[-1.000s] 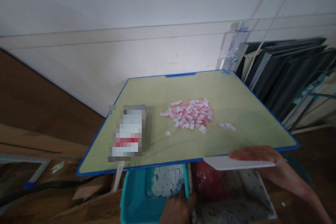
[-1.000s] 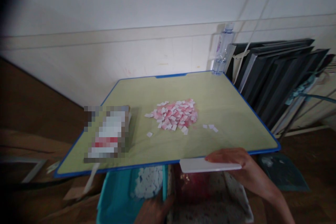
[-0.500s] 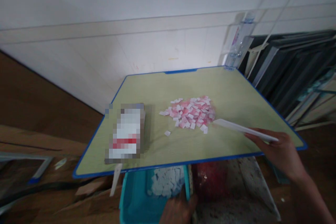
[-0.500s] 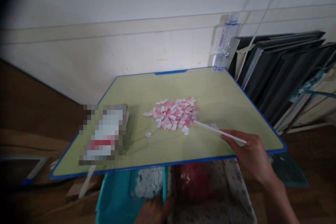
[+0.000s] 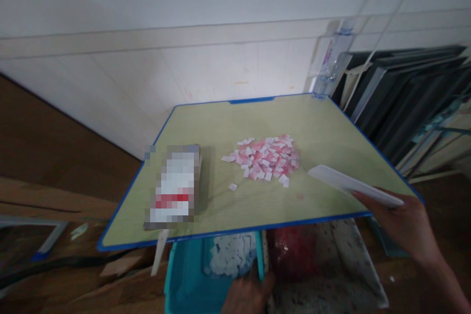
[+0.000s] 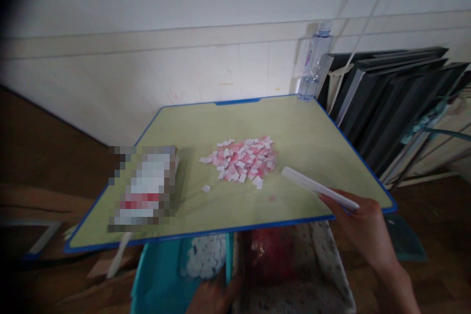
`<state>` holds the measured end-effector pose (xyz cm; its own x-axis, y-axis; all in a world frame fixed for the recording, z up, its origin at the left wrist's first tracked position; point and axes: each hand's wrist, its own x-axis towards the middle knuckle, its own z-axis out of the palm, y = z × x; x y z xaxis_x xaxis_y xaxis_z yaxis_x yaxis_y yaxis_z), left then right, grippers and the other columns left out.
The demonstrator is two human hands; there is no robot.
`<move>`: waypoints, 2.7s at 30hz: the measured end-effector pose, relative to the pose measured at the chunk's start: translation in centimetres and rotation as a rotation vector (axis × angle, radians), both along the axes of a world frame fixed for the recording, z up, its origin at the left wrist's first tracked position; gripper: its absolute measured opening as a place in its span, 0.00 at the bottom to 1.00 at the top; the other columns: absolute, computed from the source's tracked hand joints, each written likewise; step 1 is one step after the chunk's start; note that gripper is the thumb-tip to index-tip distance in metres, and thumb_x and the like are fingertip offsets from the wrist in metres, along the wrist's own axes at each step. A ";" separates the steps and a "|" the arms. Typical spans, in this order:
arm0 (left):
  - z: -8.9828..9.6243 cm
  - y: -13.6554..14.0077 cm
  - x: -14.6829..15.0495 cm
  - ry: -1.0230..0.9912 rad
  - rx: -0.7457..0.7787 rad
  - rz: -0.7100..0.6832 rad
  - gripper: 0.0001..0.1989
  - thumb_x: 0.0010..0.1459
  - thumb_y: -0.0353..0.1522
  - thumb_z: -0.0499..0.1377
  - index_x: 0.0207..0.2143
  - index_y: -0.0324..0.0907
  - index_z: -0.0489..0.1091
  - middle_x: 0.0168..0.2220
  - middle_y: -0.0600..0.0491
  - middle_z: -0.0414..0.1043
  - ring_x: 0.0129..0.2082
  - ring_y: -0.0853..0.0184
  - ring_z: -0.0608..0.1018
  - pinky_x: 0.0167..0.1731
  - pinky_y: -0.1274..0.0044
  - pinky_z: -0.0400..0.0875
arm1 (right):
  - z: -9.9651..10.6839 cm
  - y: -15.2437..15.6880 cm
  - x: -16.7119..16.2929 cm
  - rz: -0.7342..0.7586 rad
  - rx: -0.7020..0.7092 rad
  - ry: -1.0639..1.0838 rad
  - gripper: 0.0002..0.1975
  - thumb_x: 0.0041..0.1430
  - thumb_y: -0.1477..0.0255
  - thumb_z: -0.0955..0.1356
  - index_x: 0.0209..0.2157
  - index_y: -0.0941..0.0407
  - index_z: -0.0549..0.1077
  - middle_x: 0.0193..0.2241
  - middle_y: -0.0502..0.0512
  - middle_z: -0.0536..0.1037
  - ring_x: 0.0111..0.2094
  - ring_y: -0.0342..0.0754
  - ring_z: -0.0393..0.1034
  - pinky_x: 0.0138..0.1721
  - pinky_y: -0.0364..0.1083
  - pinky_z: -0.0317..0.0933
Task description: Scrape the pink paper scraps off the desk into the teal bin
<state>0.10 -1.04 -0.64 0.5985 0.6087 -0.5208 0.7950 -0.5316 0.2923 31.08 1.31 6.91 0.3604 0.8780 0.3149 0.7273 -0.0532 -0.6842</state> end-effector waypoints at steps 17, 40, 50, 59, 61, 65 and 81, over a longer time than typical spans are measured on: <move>-0.7 -0.2 -0.1 -0.016 -0.009 0.000 0.27 0.48 0.38 0.65 0.50 0.44 0.65 0.49 0.38 0.67 0.37 0.50 0.76 0.33 0.64 0.72 | 0.3 0.9 -0.9 -0.062 -0.060 0.019 0.10 0.50 0.63 0.69 0.29 0.53 0.79 0.25 0.49 0.82 0.23 0.51 0.76 0.20 0.44 0.67; -0.2 0.2 0.0 -0.004 -0.030 -0.013 0.22 0.51 0.29 0.60 0.50 0.43 0.65 0.48 0.39 0.68 0.39 0.51 0.76 0.35 0.66 0.71 | 0.5 0.6 -0.6 -0.070 -0.097 0.058 0.11 0.48 0.62 0.69 0.29 0.54 0.79 0.25 0.49 0.82 0.26 0.52 0.76 0.22 0.44 0.68; 0.3 0.1 0.1 -0.014 -0.021 0.022 0.26 0.48 0.40 0.65 0.49 0.44 0.66 0.48 0.39 0.68 0.38 0.50 0.76 0.35 0.64 0.71 | -0.2 -0.8 0.4 0.101 -0.150 0.182 0.09 0.46 0.63 0.71 0.28 0.52 0.80 0.23 0.49 0.81 0.23 0.51 0.75 0.22 0.45 0.69; -0.6 0.0 -0.2 -0.058 -0.004 0.028 0.32 0.43 0.44 0.67 0.49 0.44 0.65 0.49 0.38 0.67 0.38 0.50 0.75 0.34 0.64 0.71 | -0.8 2.0 1.6 0.187 -0.264 0.227 0.10 0.42 0.62 0.72 0.24 0.54 0.79 0.18 0.49 0.79 0.20 0.50 0.72 0.20 0.45 0.67; -1.0 -0.1 -0.3 -0.081 0.014 0.038 0.32 0.42 0.44 0.67 0.50 0.44 0.65 0.50 0.38 0.66 0.39 0.50 0.75 0.35 0.64 0.71 | -0.4 2.8 1.8 0.230 -0.298 0.248 0.10 0.42 0.62 0.73 0.24 0.54 0.79 0.20 0.49 0.80 0.22 0.50 0.73 0.23 0.45 0.68; -1.2 -0.3 -0.5 -0.079 0.009 0.037 0.31 0.43 0.41 0.67 0.50 0.44 0.65 0.50 0.38 0.66 0.38 0.50 0.75 0.35 0.64 0.71 | 0.7 4.6 1.7 0.323 -0.361 0.299 0.13 0.40 0.62 0.73 0.28 0.55 0.80 0.27 0.52 0.82 0.28 0.53 0.75 0.29 0.47 0.70; 0.0 -0.3 -0.2 -0.073 -0.029 0.110 0.29 0.44 0.38 0.64 0.50 0.47 0.64 0.52 0.43 0.64 0.43 0.53 0.72 0.40 0.68 0.67 | 1.5 5.3 0.8 0.529 -0.504 0.375 0.13 0.41 0.63 0.73 0.28 0.56 0.80 0.28 0.50 0.81 0.28 0.51 0.75 0.31 0.46 0.69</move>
<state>-0.12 -1.30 -0.60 0.5661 0.6579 -0.4967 0.8240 -0.4327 0.3659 31.87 6.63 8.44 -0.1380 0.9653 -0.2215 0.4704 -0.1330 -0.8724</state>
